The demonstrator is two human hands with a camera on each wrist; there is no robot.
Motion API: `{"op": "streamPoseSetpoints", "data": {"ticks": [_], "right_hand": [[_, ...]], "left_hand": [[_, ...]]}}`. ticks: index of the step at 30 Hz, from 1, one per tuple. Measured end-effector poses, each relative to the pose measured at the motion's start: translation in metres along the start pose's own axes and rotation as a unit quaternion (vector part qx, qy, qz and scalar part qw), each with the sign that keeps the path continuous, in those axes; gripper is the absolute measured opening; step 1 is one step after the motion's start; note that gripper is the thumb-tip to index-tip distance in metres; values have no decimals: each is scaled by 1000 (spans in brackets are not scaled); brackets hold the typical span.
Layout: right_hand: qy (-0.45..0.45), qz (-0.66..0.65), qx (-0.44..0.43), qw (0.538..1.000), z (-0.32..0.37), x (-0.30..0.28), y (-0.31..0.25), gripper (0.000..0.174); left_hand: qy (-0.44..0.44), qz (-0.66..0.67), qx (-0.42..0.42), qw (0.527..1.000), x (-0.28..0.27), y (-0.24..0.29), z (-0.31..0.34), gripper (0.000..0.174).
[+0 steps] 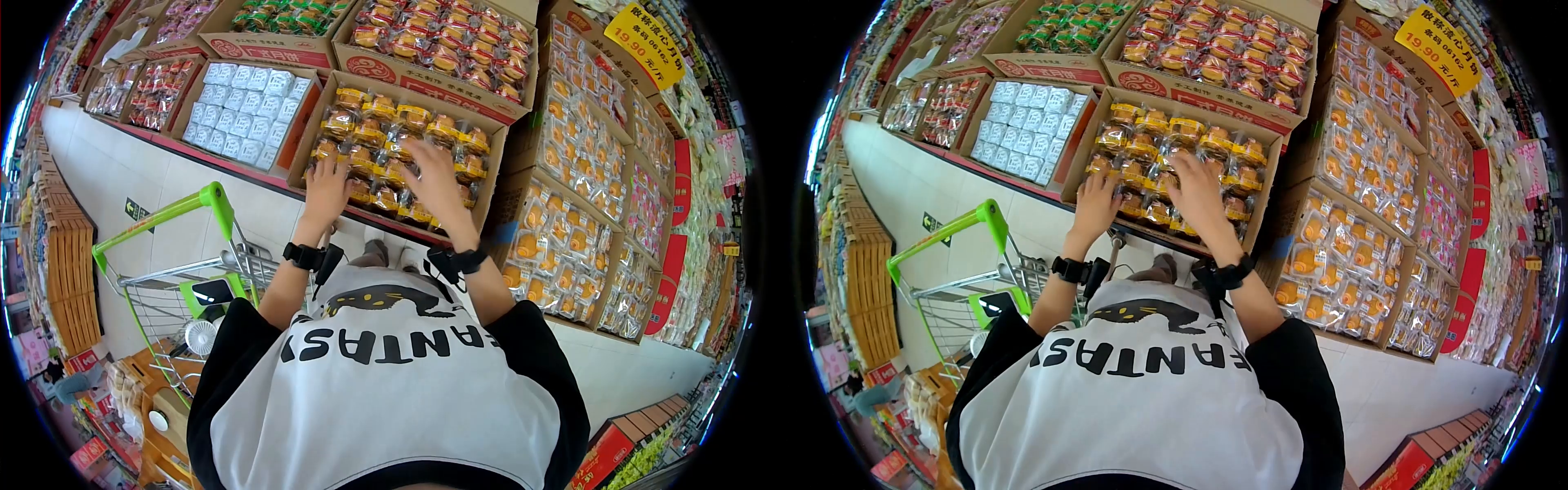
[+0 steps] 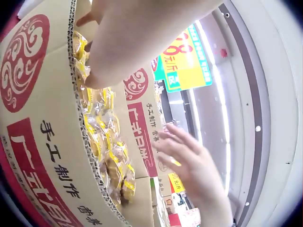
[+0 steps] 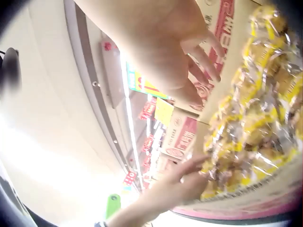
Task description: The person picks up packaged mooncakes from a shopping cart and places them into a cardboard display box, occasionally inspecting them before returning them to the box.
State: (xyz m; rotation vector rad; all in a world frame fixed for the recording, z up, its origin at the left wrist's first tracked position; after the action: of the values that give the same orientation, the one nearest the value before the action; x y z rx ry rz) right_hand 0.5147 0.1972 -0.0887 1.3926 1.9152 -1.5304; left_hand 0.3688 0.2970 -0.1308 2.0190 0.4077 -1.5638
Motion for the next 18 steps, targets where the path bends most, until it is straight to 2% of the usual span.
{"op": "streamPoseSetpoints", "data": {"ticks": [2,3,4,6,8,9,10,11,12,13,16,17,18], "right_hand": [[20,-15,23,999,-14,-46,-25,34],[62,-60,-5,996,-18,-70,-38,32],[102,-106,-33,989,-22,-95,-53,30],[160,-126,-95,974,-20,-146,-96,25],[219,-113,-210,946,-5,-190,-140,25],[226,-62,-258,937,10,-206,-160,29],[78,-77,-231,967,17,-224,-174,28],[244,-157,-399,870,40,-234,-191,22],[267,-144,-322,897,54,-245,-203,21],[268,-145,-324,896,60,-250,-206,21],[324,-93,-427,839,85,-265,-220,37],[335,-119,-506,785,84,-265,-215,37],[337,-119,-508,784,75,-268,-208,37]], "left_hand": [[3,22,-85,996,6,-22,3,32],[21,12,-90,996,6,-27,3,25],[23,12,-92,995,9,-31,4,25],[27,-19,-90,995,14,-37,6,24],[28,-25,-98,994,15,-39,4,24],[26,-29,-105,994,16,-40,3,23],[27,-31,-106,993,17,-41,2,23],[26,-42,-115,992,19,-42,2,23],[25,-54,-123,991,21,-44,1,23],[27,-56,-124,990,23,-44,0,23],[42,-69,-137,987,25,-46,-1,23],[48,-75,-138,986,26,-46,0,22],[52,-80,-139,986,26,-45,0,22]]}}
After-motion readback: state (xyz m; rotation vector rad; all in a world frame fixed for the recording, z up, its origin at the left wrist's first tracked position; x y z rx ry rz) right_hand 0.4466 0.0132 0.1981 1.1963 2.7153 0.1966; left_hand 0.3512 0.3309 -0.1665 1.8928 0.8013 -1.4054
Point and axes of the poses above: each hand's wrist, its own z-axis away from the middle knuckle, its own x-axis out of the palm, y = z × x, the point moved 7 cm from there along -z, towards the middle knuckle, and after that the axes turned 4 degrees about -x, right-handed, at the moved point
